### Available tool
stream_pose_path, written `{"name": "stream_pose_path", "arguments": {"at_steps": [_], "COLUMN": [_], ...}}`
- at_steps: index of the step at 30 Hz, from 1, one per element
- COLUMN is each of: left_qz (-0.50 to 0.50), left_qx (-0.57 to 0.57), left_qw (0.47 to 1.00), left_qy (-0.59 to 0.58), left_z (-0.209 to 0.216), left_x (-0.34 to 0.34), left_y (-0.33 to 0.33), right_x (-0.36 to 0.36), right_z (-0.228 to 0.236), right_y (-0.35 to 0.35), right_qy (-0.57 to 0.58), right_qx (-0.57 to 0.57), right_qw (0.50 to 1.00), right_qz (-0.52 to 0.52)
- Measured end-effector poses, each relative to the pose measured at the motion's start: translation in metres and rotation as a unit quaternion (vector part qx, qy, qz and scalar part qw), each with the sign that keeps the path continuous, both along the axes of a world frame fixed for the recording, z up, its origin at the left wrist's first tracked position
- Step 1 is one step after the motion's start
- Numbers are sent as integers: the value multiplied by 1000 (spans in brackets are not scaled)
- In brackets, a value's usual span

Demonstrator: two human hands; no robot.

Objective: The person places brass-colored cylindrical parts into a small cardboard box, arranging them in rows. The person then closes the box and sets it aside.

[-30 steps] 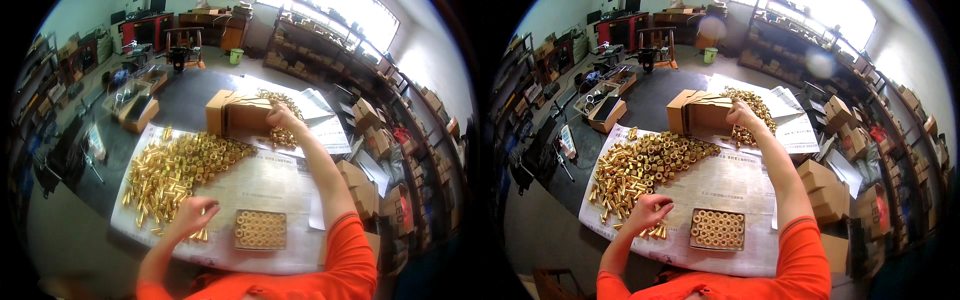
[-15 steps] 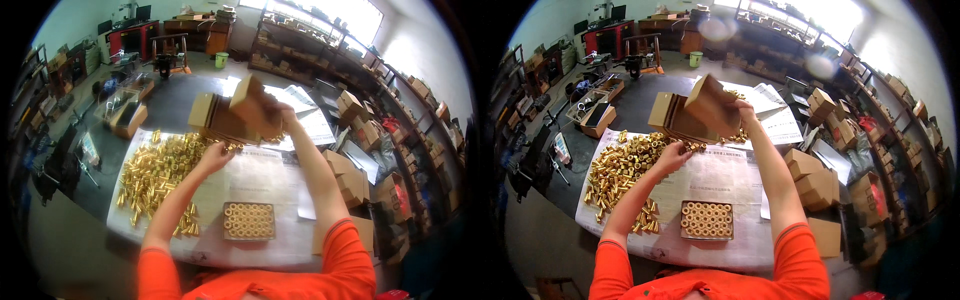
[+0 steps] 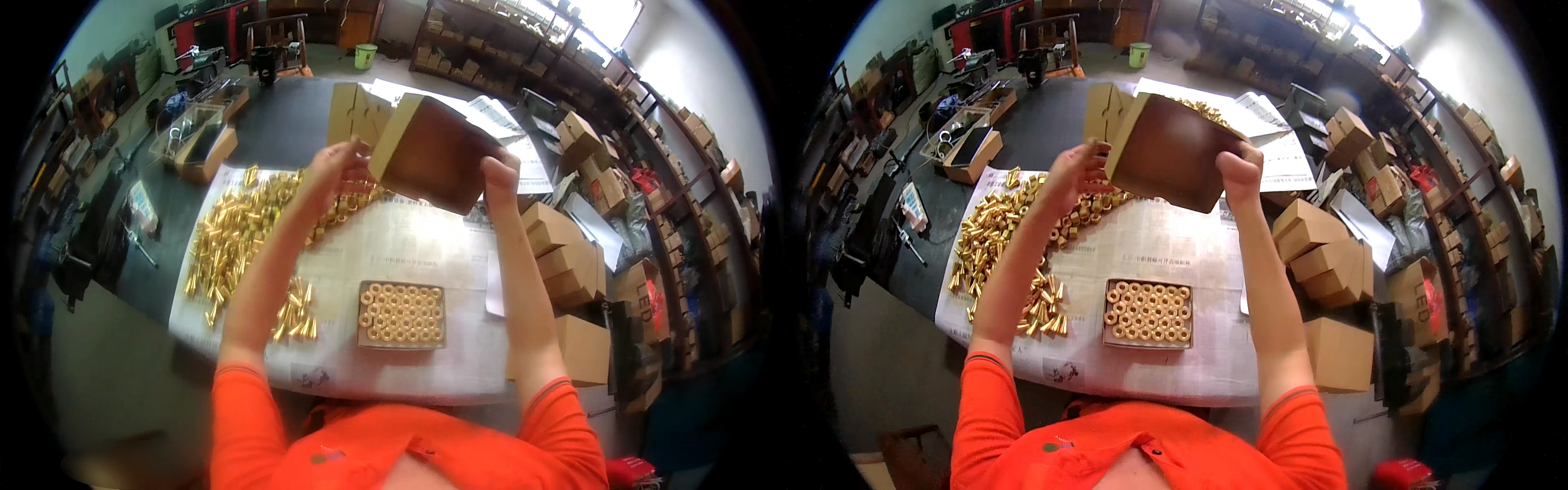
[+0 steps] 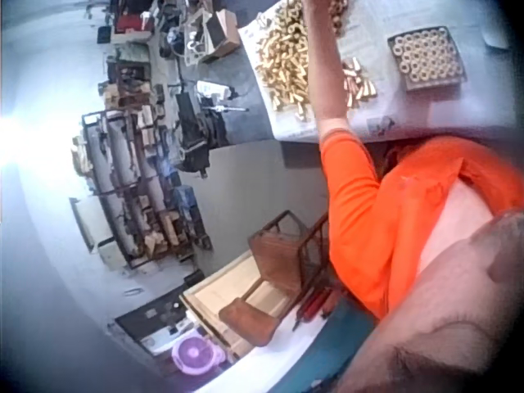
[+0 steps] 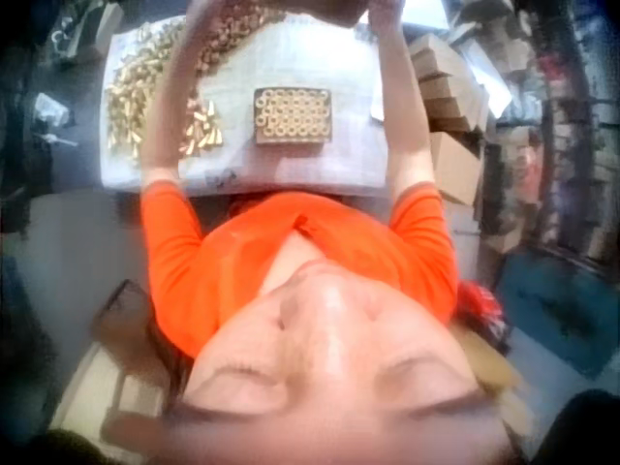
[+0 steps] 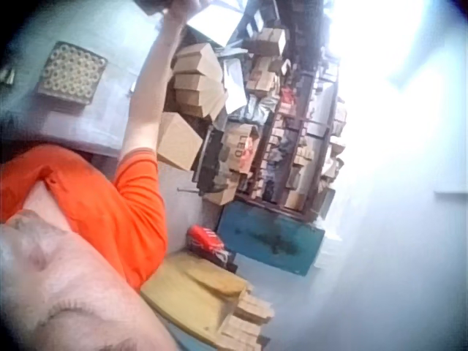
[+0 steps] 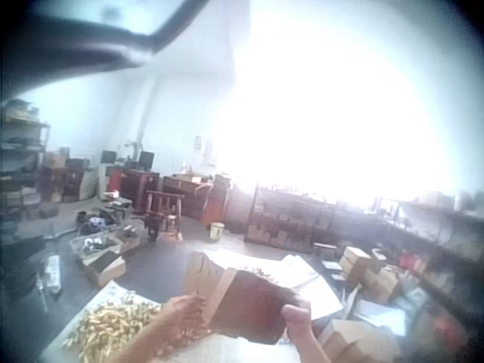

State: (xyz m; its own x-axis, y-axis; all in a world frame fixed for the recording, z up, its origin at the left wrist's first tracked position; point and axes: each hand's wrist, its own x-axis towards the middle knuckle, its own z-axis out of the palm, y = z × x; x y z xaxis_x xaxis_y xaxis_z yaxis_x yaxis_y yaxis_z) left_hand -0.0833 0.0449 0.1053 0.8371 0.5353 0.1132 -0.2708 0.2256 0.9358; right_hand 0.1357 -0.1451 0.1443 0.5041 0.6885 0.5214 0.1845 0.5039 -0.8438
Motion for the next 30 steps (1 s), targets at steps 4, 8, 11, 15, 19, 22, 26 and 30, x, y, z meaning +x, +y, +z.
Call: {"name": "stream_pose_path", "arguments": {"at_steps": [4,8,11,15,19,22,26,30], "left_qz": [37,58,46,-43,-79,-49,-17,-15], "left_qx": [181,359,392,387,384,410,458,651], "left_qw": [981,932,915,918,919,909,887,757], "left_qy": [53,6,87,68,48,61,52,-59], "left_z": [24,50,70,88,96,95,89,64], "left_x": [-42,-65,-69,-76,-80,-84,-89,-87], "left_y": [-29,-48,-40,-53,-67,-73,-89,-106], "right_x": [-54,-76,-83,-85,-86,-90,-93,-101], "right_z": [9,8,9,5,-2,-6,-29,-52], "right_y": [-18,-29,-38,-61,-80,-90,-122,-157], "right_qy": [-249,-372,-422,-398,-405,-415,-68,188], "right_qx": [-22,20,37,38,25,23,154,208], "right_qw": [942,883,852,872,871,865,982,908], "right_qz": [-226,-284,-308,-282,-275,-281,88,310]}}
